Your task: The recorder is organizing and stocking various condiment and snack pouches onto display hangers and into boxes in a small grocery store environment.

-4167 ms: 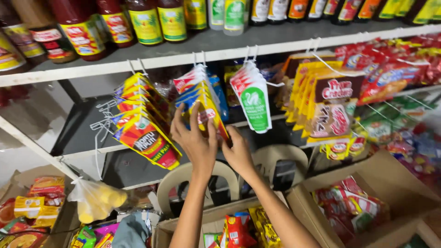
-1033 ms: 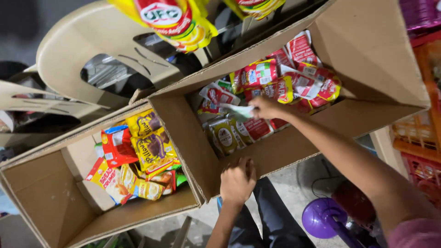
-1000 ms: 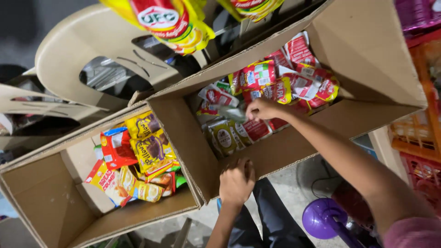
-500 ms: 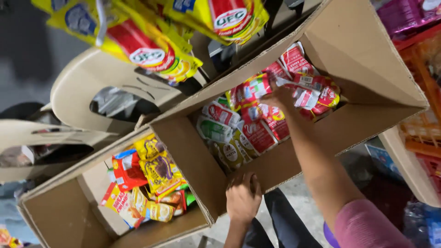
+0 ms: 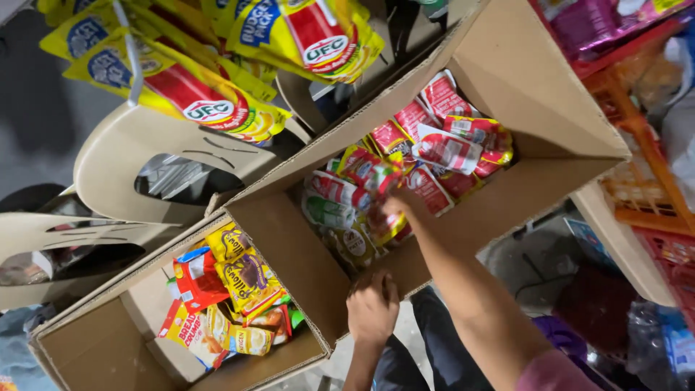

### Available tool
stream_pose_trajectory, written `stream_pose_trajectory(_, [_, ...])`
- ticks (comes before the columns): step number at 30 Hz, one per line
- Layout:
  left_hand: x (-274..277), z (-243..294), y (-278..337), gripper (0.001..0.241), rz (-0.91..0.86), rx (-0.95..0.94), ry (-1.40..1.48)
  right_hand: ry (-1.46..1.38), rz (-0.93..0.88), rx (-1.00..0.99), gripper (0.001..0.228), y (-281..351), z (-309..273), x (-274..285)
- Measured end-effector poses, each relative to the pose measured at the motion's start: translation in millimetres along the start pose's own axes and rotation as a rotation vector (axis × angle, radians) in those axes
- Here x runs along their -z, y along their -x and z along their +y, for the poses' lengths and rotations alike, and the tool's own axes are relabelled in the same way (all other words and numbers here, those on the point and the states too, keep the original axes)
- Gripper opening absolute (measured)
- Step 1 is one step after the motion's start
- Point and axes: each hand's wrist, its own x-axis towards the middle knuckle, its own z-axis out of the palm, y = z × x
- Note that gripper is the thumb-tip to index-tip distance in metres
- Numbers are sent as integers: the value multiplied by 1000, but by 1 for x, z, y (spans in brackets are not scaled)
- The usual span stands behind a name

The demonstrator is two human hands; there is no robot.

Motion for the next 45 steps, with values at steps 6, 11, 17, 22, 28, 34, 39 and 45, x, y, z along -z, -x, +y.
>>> stream_pose_trajectory(6, [2,2,-4,15,-51,39,34,65,223,67,55,-50,68,29])
stream_pose_trajectory(11, [1,-2,-2,17,-52,108,67,107,371,144,40,-96,77,44])
stream_pose_trajectory(17, [-7,-11,0,17,-26,24,50,670,361,147,99,-47,54,140])
stream_pose_trajectory(22, [-12,-13,-1,16,-6,24,89,756,133,140,99,-60,53,143])
stream_pose_trajectory(28, [-16,-16,0,12,8,12,14,525,51,172,52,-40,34,94])
stream_pose_trajectory(34, [-8,-8,-3,15,-72,77,-32,191,108,168,29,-26,-12,8])
stream_pose_trajectory(39, [-12,-10,0,17,-158,189,-70,264,77,241,28,26,-65,33])
stream_pose_trajectory(45, [-18,-16,1,12,-14,13,-88,-30,-272,145,50,38,-68,25])
